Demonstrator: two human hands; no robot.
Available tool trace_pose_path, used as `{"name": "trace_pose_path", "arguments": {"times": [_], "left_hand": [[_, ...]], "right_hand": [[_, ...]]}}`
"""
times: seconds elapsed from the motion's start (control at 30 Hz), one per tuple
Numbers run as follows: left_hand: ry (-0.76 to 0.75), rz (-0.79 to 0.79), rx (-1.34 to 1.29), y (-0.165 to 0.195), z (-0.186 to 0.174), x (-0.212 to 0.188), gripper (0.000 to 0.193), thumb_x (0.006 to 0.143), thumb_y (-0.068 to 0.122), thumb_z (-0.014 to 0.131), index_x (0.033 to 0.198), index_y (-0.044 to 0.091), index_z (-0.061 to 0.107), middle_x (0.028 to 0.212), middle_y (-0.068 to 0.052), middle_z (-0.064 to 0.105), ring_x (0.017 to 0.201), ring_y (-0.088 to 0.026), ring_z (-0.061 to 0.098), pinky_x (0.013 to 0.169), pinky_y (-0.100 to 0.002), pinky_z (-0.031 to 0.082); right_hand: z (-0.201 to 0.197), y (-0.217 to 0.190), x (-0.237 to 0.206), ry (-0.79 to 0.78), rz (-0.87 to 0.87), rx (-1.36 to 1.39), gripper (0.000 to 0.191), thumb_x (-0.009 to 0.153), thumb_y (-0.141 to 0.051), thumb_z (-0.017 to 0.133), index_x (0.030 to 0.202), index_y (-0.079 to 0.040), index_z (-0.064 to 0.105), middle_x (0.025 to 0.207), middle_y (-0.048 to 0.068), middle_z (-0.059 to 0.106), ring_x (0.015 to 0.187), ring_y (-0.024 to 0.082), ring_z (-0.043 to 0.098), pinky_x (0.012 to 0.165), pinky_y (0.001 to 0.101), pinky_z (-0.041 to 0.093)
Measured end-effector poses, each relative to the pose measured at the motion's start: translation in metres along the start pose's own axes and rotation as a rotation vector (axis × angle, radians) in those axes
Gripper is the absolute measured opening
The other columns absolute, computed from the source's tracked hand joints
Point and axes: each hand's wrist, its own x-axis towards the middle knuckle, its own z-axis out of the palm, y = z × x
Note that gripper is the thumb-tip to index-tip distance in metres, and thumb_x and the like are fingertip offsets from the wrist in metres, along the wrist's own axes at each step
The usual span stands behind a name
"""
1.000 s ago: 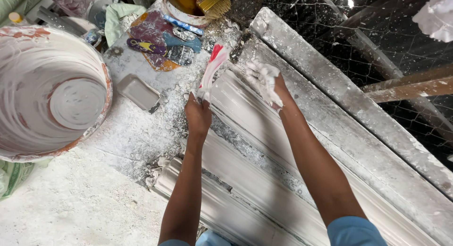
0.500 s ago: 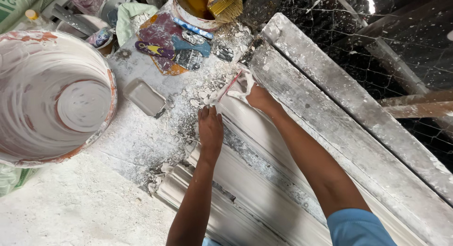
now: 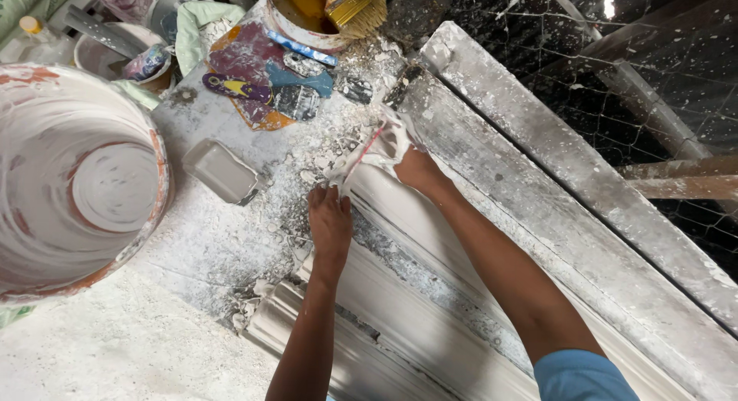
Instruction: The person applies white plaster paste along decorative gypsum cornice moldings laid on a workbench, drawing a small red scraper along the grooves to fill and smooth them. They then wash their hands at a tap, dry them on a cloth, and press and smooth the molding surfaces by hand.
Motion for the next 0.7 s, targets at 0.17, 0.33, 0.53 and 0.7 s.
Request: {"name": "trace_pose_path", "arguments": {"times": [0.17,0.33,0.53,0.7], "left_hand": [[0.024,0.003,0.107,-0.001,0.003,0.002,0.025,0.086,0.008,0.072,0.102,-0.009,0.064,0.11,-0.03,0.065,0.108,-0.046,0.06,0.099,-0.052,0.049],[-0.117,-0.025,0.177,0.003,0.009,-0.012,0.033,0.082,0.017,0.078,0.104,-0.005,0.065,0.118,-0.025,0.068,0.118,-0.044,0.06,0.101,-0.056,0.045],[-0.174,0.056,0.246,0.015,0.026,-0.036,0.045,0.083,0.022,0.079,0.119,-0.002,0.065,0.126,-0.022,0.067,0.123,-0.042,0.058,0.104,-0.057,0.041],[-0.196,0.143,0.263,0.031,0.03,-0.057,0.039,0.081,0.021,0.08,0.113,0.003,0.066,0.12,-0.016,0.068,0.119,-0.036,0.059,0.105,-0.057,0.04]], "right_hand": [[-0.001,-0.009,0.008,0.008,-0.012,-0.007,0.08,0.091,-0.048,0.071,0.153,-0.012,0.035,0.142,0.022,0.057,0.13,0.041,0.054,0.108,0.0471,0.044],[0.009,0.007,-0.002,-0.017,0.027,-0.043,0.083,0.091,-0.048,0.072,0.154,-0.011,0.033,0.142,0.024,0.055,0.132,0.042,0.052,0.11,0.0474,0.042],[0.013,0.034,-0.025,-0.042,0.054,-0.094,0.086,0.092,-0.046,0.071,0.157,-0.011,0.028,0.147,0.028,0.049,0.136,0.045,0.048,0.114,0.0494,0.039],[0.008,0.045,-0.057,-0.003,-0.066,0.007,0.095,0.089,-0.044,0.07,0.162,-0.016,0.015,0.169,0.025,0.015,0.147,0.045,0.033,0.116,0.0482,0.036]]}}
